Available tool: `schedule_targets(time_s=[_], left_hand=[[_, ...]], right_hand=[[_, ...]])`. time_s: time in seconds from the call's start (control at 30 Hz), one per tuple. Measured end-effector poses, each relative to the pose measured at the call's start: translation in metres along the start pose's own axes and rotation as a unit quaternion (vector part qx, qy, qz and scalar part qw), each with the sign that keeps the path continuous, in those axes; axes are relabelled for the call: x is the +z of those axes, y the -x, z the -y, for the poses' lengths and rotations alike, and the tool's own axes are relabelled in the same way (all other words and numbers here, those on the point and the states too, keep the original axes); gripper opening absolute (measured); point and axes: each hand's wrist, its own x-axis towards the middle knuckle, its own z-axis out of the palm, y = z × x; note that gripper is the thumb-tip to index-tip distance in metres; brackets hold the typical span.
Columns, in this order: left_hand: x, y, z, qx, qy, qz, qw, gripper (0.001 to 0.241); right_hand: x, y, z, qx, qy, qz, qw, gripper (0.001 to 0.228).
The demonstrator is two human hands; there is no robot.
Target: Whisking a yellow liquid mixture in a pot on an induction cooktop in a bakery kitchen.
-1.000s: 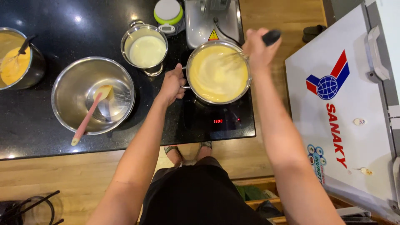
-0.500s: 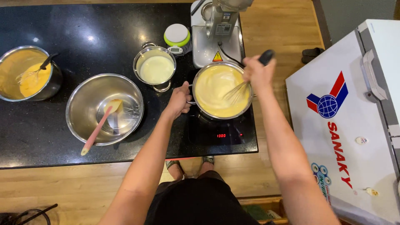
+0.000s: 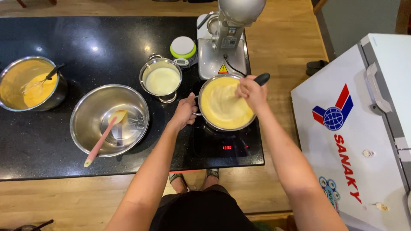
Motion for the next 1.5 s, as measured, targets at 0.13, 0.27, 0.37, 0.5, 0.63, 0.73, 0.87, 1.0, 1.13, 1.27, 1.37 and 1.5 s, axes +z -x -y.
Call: schedule_targets(time_s=[0.13,0.27,0.37,0.5,0.63,0.73,0.87,1.0,1.13,1.27,1.37,1.5], left_hand=[[0.001,-0.002,0.002,0.006,0.002,0.000,1.000,0.043],[0.002,-0.004,0.008,0.002,0.006,-0.013,1.000,0.042],[0.002,-0.007,0.007,0.008,0.007,-0.024,1.000,0.042],[0.002,-0.006,0.006,-0.002,0.004,-0.022,1.000,0.043],[0.001,-0.005,0.002,-0.003,-0.005,-0.027,1.000,0.043],[0.002,-0.003,0.004,-0.005,0.005,-0.023,1.000,0.043],[0.003,-0.003,0.005,-0.006,0.001,-0.025,1.000,0.042],[0.006,0.006,-0.004,-0.001,0.000,-0.019,1.000,0.041],[0.006,0.006,-0.004,0.001,-0.008,-0.013,1.000,0.042],[0.004,0.009,-0.008,-0.002,-0.010,-0.016,1.000,0.043],[0.004,0.005,-0.004,-0.002,-0.009,-0.017,1.000,0.042],[0.003,0.005,-0.004,-0.003,-0.014,-0.007,1.000,0.043]], right_hand=[[-0.010,-0.014,0.015,-0.077,0.127,-0.217,0.965,0.031],[0.000,0.002,0.003,-0.103,0.016,-0.059,0.993,0.038],[0.016,0.005,0.025,-0.101,0.075,-0.110,0.986,0.032],[-0.006,-0.021,0.004,-0.284,0.086,-0.119,0.948,0.042],[0.010,-0.001,0.017,-0.031,0.063,-0.047,0.996,0.041],[-0.007,-0.014,0.021,-0.131,0.149,-0.136,0.971,0.034],[0.001,-0.004,0.004,-0.089,0.066,-0.089,0.990,0.039],[-0.003,-0.013,0.029,-0.087,0.189,-0.130,0.970,0.028],[-0.003,-0.014,-0.005,-0.203,0.064,-0.159,0.964,0.027],[0.008,-0.003,0.022,-0.071,0.072,-0.079,0.992,0.035],[-0.003,-0.013,0.004,-0.151,0.113,-0.112,0.976,0.032],[0.013,0.000,0.003,-0.003,0.037,-0.029,0.999,0.039]])
